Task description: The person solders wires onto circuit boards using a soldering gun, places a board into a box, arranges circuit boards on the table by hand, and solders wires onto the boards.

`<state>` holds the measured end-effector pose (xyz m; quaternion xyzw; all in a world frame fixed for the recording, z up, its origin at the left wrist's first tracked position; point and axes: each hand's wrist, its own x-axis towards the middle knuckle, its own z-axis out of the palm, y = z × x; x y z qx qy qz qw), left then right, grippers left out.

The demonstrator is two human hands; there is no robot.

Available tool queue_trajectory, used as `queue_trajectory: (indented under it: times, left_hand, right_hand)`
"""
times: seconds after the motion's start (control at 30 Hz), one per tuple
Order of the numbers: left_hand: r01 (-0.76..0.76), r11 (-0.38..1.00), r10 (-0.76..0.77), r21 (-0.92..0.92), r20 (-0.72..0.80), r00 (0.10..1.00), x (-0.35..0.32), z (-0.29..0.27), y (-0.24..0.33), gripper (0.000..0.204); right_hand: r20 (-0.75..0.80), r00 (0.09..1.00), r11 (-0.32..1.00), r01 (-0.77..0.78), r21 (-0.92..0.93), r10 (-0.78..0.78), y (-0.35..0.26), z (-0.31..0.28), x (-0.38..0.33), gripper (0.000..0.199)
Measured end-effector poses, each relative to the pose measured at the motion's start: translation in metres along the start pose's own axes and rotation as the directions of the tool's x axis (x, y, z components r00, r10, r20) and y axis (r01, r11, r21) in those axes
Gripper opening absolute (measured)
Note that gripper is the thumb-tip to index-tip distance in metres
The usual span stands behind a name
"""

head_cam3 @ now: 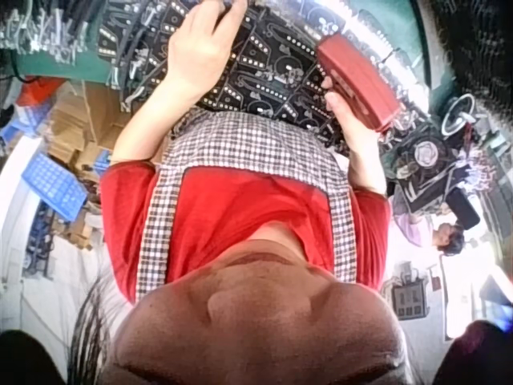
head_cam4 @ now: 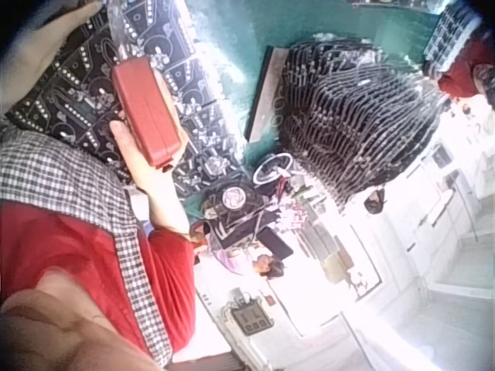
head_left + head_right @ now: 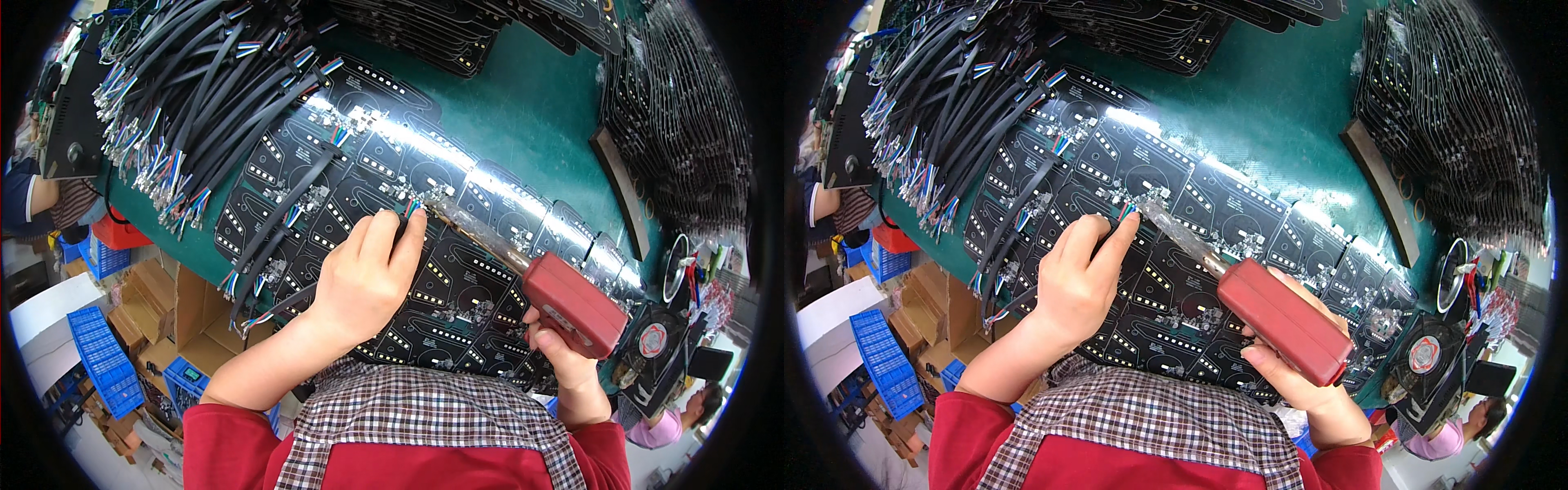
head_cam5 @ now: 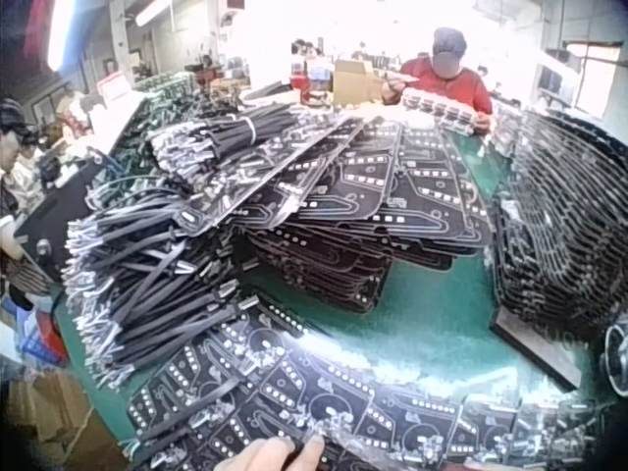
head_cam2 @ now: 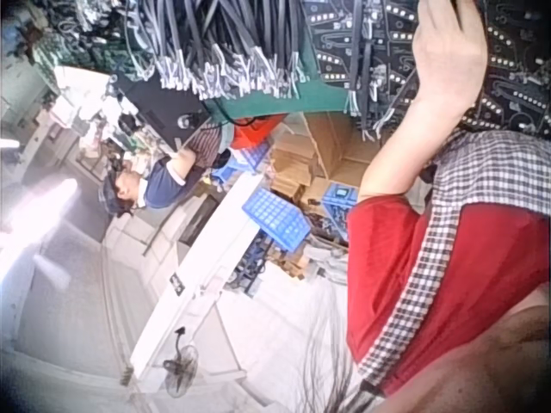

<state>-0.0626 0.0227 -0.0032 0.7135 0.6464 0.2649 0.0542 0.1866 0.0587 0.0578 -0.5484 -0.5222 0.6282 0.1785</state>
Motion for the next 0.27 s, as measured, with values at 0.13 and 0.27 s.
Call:
queue_trajectory:
  times: [0.13, 0.27]
  left_hand:
    - [-0.004, 1.000, 0.004, -0.008, -0.001, 1.000, 0.0002, 0.0005, 0.0002, 0.040]
    - [-0.017, 0.994, 0.012, 0.107, 0.048, 0.999, 0.0019, -0.0017, 0.0041, 0.042]
  right_hand:
    - [-0.014, 1.000, 0.980, 0.017, -0.199, -0.020, 0.0040, -0.0032, -0.0027, 0.059]
    - [-0.005, 1.000, 0.963, -0.018, -0.269, 0.017, 0.0047, -0.0033, -0.0030, 0.059]
